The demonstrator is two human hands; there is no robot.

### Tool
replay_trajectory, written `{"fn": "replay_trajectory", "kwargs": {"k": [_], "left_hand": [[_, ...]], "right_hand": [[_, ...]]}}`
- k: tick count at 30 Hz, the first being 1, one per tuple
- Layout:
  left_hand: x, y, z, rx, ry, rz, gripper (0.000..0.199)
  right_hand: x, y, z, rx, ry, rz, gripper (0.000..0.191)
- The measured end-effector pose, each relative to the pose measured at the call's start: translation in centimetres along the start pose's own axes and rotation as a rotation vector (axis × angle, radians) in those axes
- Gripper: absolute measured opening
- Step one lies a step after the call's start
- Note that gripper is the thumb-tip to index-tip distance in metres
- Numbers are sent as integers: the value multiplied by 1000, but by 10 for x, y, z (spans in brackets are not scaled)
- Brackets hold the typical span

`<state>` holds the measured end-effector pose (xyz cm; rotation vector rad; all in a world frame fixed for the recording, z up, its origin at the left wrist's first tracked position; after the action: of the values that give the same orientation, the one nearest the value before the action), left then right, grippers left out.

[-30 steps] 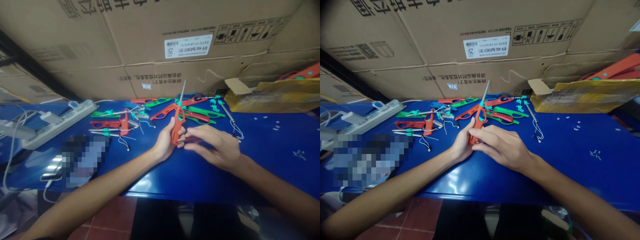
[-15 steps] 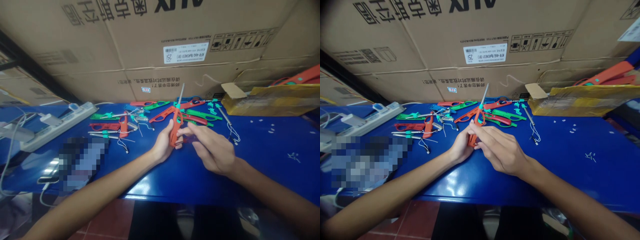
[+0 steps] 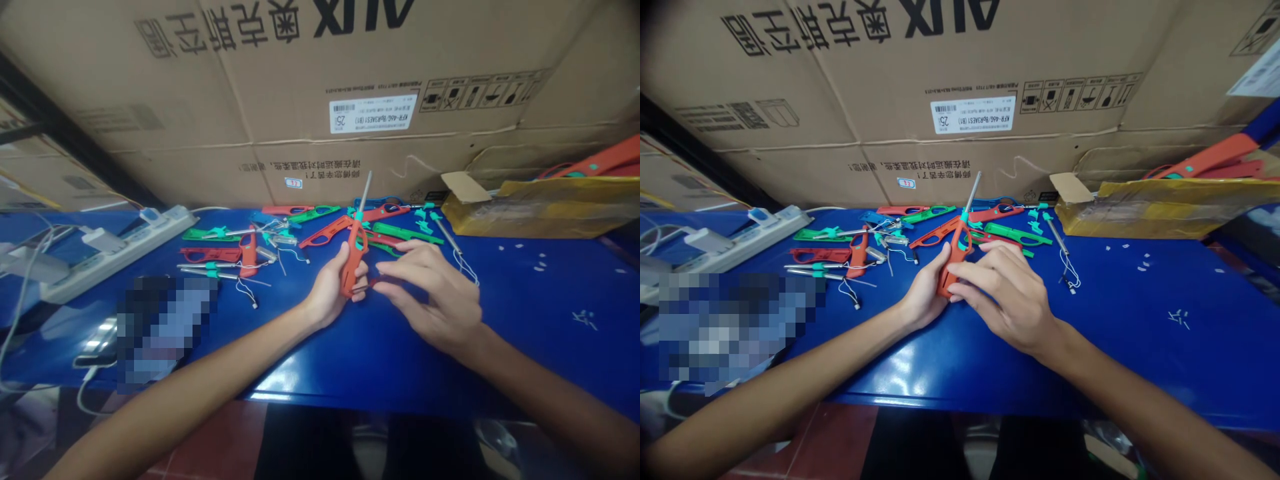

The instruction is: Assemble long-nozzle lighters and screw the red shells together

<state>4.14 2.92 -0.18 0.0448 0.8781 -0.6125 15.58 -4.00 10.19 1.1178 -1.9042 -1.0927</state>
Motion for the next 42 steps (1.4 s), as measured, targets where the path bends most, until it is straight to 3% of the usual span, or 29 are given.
{"fn": "replay_trajectory", "kwargs": {"k": [7,13,18,24,29,34,42], "left_hand": [[0,1,1,51,-10,10,54],[1,2,-2,12,-15,12,50],[1,3,-2,11,-9,10,51],[0,1,1,-3,18,-12,53],[0,1,0,-7,28,8,53],[1,1,0,-15,20,7,55],[0,1,2,13,14,7,57]], "right_hand": [[1,0,6,116,54,-3,63],[4,2,3,94,21,-35,53],[5,-3,8,131,98,-28,62],[8,1,5,98,58,-38,51],[8,-3,9,109,107,-39,59],[4,0,7,86,86,43,54],[2,-5,9,115,76,15,62]]}}
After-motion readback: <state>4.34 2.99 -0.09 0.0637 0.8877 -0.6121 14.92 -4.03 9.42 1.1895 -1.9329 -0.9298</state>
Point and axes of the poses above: each hand's wrist, its own y-axis towards the middle knuckle, its own z-axis out of the palm, x = y × z, the point moved 6 cm from there along y, towards the middle knuckle, and after that the axes turned 4 degrees about -z, right-handed, at the moved point
